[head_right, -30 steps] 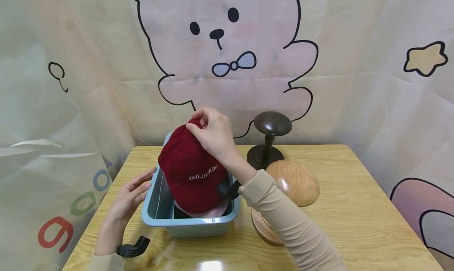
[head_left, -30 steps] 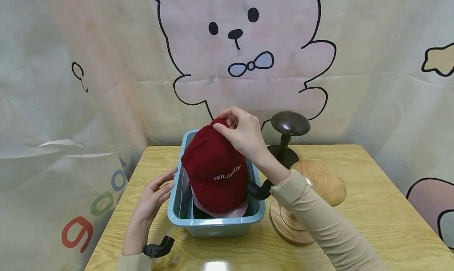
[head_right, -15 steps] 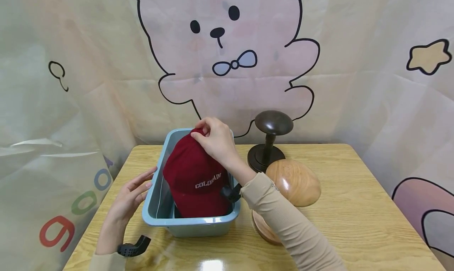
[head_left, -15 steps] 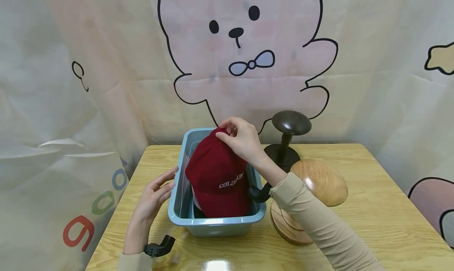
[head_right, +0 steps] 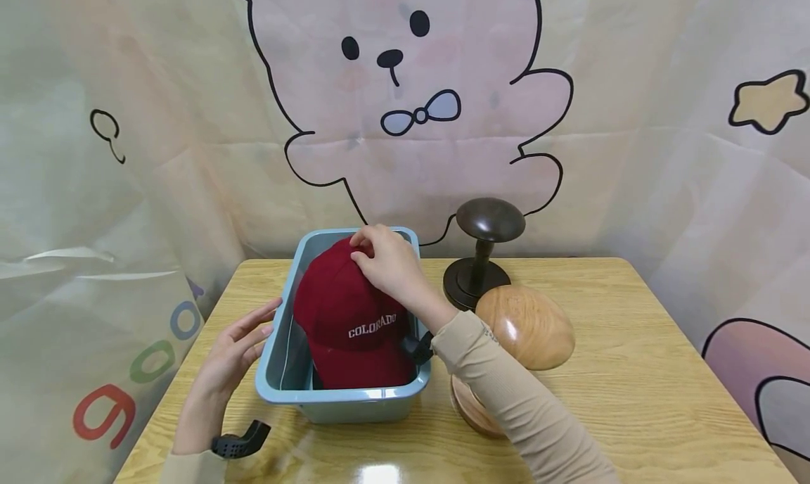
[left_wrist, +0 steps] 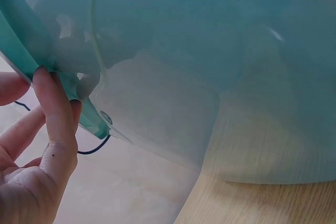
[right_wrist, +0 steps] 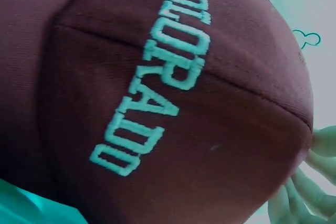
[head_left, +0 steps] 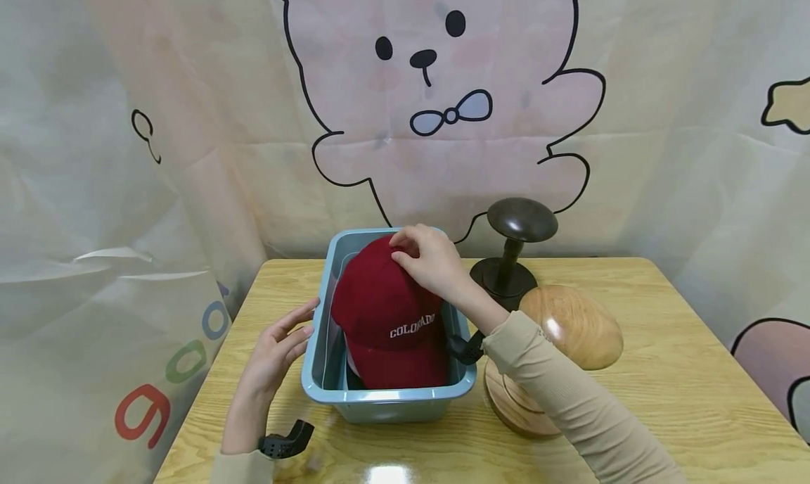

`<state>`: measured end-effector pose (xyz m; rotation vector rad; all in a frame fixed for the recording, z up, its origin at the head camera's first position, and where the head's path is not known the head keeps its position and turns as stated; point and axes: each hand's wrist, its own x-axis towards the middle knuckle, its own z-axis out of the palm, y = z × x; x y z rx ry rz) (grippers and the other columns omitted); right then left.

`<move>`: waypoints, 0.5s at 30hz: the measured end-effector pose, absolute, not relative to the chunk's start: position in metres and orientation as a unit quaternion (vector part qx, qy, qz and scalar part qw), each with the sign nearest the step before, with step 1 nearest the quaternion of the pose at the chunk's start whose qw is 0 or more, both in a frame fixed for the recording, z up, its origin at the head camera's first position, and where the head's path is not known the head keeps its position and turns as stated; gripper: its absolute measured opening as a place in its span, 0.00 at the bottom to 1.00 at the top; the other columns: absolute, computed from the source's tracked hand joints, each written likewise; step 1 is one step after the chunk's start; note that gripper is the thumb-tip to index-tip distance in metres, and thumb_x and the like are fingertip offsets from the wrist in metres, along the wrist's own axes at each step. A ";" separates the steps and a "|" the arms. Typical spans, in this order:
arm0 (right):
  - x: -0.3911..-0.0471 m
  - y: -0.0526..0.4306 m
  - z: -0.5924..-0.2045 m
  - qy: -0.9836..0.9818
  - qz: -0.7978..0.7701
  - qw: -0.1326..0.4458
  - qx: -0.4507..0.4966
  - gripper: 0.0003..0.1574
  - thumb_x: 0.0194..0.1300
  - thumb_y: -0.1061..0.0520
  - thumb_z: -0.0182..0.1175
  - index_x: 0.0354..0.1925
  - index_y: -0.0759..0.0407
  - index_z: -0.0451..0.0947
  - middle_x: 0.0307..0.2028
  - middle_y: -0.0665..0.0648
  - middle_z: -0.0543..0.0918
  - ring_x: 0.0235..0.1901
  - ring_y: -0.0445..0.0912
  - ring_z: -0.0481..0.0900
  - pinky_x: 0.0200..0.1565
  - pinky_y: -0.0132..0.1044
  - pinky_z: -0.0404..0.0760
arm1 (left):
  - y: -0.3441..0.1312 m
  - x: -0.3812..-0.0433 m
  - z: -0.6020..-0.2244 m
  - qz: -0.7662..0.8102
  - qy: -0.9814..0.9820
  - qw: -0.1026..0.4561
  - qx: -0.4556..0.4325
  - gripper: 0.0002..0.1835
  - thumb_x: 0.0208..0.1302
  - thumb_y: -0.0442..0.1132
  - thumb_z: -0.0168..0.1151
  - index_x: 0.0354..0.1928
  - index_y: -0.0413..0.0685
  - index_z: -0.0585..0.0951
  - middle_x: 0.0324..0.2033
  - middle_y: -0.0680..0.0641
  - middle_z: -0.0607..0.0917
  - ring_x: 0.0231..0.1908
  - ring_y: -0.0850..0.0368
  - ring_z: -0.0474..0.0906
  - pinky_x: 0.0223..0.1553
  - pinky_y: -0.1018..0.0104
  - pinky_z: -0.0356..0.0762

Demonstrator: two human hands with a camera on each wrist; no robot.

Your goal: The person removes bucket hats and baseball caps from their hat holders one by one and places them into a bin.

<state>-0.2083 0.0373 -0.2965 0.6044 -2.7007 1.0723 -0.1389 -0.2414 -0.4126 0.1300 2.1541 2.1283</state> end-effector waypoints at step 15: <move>-0.192 0.027 -0.304 -0.945 0.154 -0.004 0.288 0.52 0.49 0.40 0.72 0.69 0.43 0.62 0.69 0.56 0.64 0.63 0.53 0.66 0.56 0.54 0.73 | -0.242 -0.141 -0.417 0.709 0.701 0.055 0.058 0.26 0.71 0.37 0.53 0.68 0.38 0.65 0.51 0.54 0.75 0.44 0.65 0.81 0.49 0.71 0.79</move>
